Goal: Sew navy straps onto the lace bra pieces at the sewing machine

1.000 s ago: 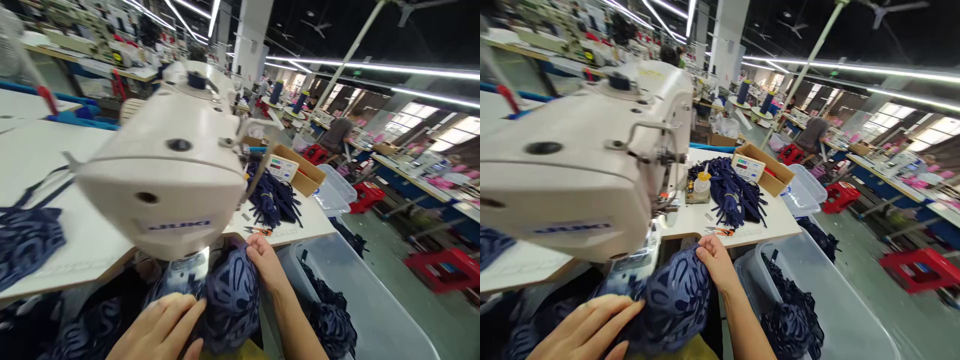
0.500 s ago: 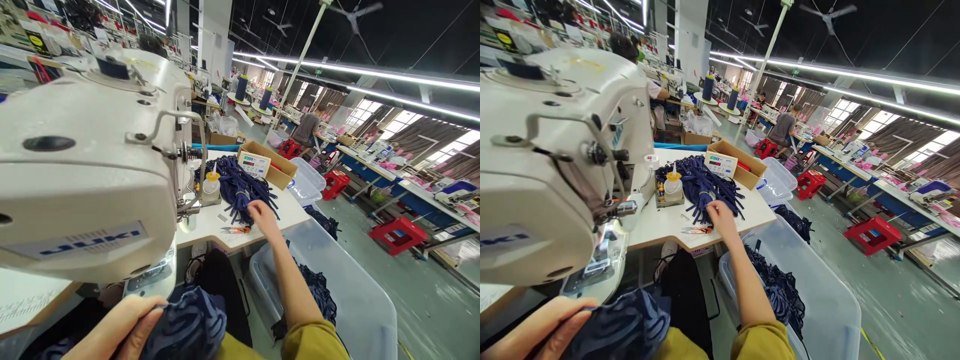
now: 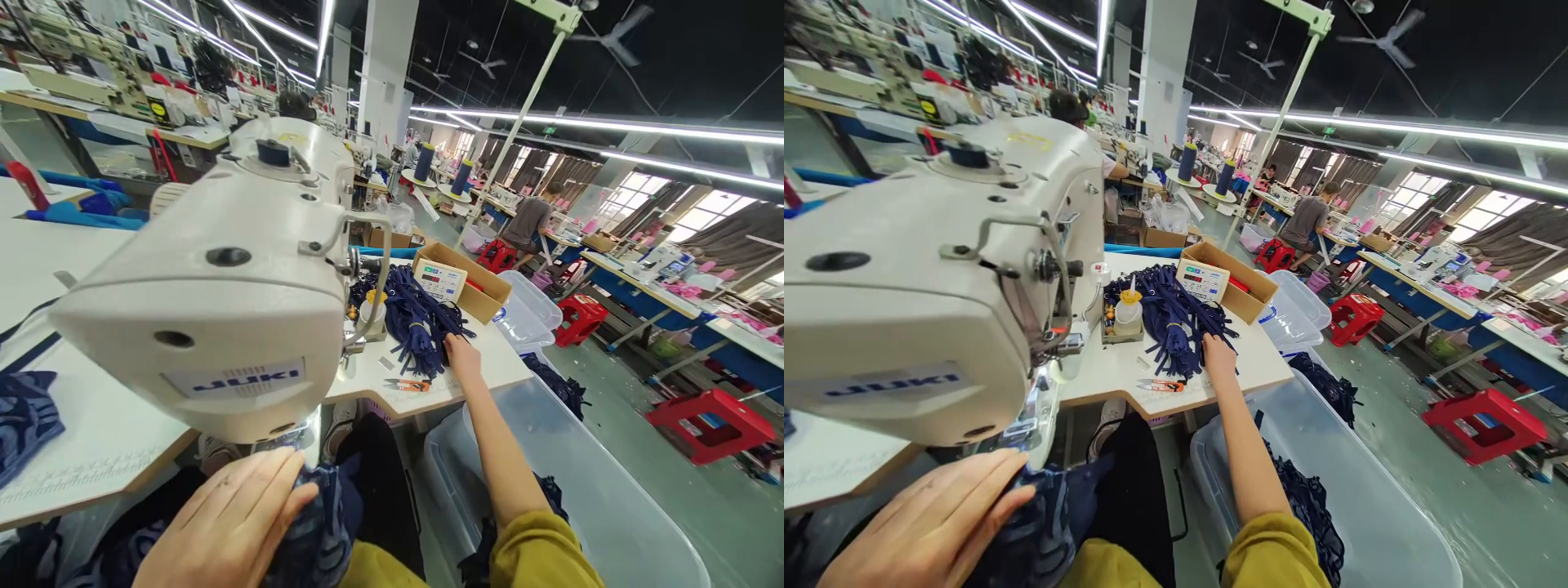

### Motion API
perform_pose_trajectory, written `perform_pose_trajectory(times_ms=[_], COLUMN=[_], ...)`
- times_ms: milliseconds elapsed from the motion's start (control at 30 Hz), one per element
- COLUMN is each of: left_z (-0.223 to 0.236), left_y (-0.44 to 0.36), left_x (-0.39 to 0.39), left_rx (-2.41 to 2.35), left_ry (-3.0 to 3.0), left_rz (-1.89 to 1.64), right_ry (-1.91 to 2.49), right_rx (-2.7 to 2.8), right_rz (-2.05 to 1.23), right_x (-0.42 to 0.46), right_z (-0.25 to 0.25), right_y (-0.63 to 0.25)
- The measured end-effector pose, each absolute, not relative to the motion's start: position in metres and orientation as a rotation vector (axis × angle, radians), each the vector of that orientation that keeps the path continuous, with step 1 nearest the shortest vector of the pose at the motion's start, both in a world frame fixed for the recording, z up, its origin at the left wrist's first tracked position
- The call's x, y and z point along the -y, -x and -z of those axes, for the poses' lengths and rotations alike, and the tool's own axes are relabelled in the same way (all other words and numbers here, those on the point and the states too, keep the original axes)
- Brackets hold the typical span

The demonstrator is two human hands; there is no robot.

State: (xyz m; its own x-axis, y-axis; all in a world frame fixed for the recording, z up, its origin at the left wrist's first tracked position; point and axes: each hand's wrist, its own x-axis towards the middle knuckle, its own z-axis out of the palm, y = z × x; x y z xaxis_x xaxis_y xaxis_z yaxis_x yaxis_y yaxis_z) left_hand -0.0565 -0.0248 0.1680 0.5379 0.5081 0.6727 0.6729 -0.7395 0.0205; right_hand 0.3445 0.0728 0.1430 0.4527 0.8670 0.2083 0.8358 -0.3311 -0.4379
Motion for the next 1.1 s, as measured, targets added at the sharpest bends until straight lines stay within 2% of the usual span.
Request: perform_pose_trajectory(times_ms=[133, 300, 400, 467, 567, 633, 833, 1100], left_z=[-0.176, -0.183, -0.183, -0.18, -0.172, -0.167, -0.164, -0.175], left_y=[0.052, 0.043, 0.048, 0.055, 0.066, 0.07, 0.073, 0.074], left_x=[0.034, 0.046, 0.045, 0.043, 0.041, 0.04, 0.037, 0.028], left_rx=[0.962, 1.212, 1.129, 1.061, 1.1, 1.23, 1.385, 0.965], left_ry=[2.494, 2.517, 2.598, 2.658, 2.725, 2.742, 2.768, 2.797], left_rz=[0.805, 1.039, 1.006, 0.954, 0.989, 1.072, 1.228, 1.042], right_ry=[2.016, 1.678, 1.543, 1.435, 1.148, 1.047, 1.123, 1.121], right_rx=[1.38, 1.27, 1.198, 1.157, 1.064, 1.137, 1.306, 1.213], right_rz=[-0.135, -0.416, -0.607, -0.787, -1.328, -1.547, -1.425, -1.427], right_x=[-0.054, -0.041, -0.034, -0.026, -0.013, -0.007, -0.005, -0.003], right_z=[-0.159, -0.174, -0.179, -0.18, -0.178, -0.177, -0.179, -0.171], right_y=[-0.334, -0.311, -0.281, -0.252, -0.203, -0.174, -0.138, -0.128])
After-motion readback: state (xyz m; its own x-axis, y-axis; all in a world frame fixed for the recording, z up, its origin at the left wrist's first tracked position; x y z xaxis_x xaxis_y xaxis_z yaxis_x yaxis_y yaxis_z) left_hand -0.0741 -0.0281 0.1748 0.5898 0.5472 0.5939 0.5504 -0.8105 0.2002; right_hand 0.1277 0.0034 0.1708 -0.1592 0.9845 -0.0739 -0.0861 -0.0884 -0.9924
